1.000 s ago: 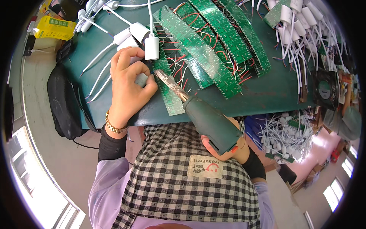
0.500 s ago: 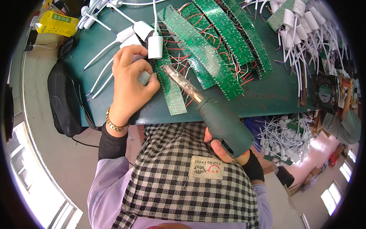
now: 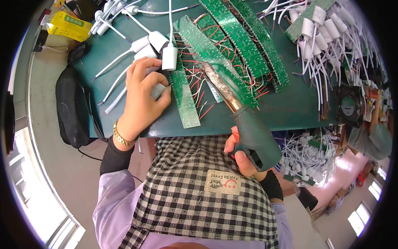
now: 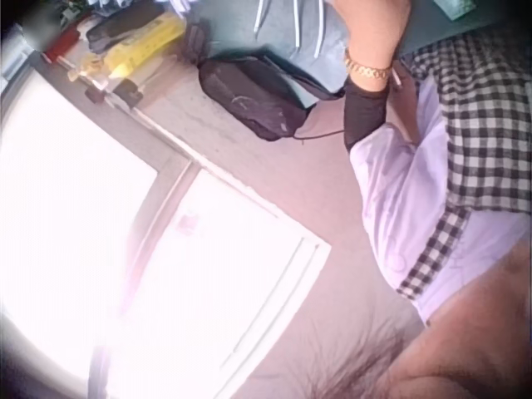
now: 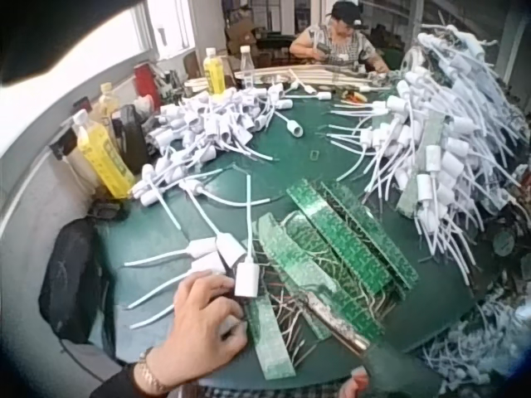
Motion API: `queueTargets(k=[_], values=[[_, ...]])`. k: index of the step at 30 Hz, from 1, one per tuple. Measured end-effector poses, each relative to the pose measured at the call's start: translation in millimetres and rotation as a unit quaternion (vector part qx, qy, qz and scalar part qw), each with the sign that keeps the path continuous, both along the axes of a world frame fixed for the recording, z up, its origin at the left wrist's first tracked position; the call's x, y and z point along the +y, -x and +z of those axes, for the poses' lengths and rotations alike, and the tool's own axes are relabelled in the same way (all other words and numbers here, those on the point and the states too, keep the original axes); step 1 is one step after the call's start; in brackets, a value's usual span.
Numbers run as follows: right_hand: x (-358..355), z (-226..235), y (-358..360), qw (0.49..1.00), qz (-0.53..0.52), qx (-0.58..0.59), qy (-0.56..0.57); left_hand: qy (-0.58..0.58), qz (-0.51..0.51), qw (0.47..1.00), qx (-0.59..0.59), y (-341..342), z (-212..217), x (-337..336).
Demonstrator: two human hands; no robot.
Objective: The person solders wires with plastic housings to green circuit boards, connecting electronic components at an assembly station using a soldering iron.
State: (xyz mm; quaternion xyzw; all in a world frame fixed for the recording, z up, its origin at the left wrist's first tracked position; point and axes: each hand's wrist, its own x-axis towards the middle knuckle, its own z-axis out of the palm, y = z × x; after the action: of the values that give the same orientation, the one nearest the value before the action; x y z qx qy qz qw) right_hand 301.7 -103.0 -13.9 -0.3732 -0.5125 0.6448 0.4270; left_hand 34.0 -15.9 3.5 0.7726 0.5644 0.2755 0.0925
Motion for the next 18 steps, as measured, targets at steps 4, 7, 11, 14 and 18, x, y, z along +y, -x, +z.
queueTargets(k=[4,7,11,14,18], values=[[3,-2,0,0.997,-0.067,0.036,-0.007,-0.009,0.036,0.999,0.039,7,11,-27],[7,-5,-2,0.994,-0.092,0.061,-0.02,0.099,0.038,0.992,0.072,20,23,-35],[7,-8,-3,0.992,-0.102,0.077,-0.007,0.048,0.005,0.988,0.143,27,23,-20],[7,-5,-2,0.991,-0.09,0.093,-0.022,-0.032,0.041,0.996,0.076,27,8,-6],[8,-7,-6,0.989,-0.102,0.092,-0.052,-0.023,0.044,0.997,0.052,34,8,8]])
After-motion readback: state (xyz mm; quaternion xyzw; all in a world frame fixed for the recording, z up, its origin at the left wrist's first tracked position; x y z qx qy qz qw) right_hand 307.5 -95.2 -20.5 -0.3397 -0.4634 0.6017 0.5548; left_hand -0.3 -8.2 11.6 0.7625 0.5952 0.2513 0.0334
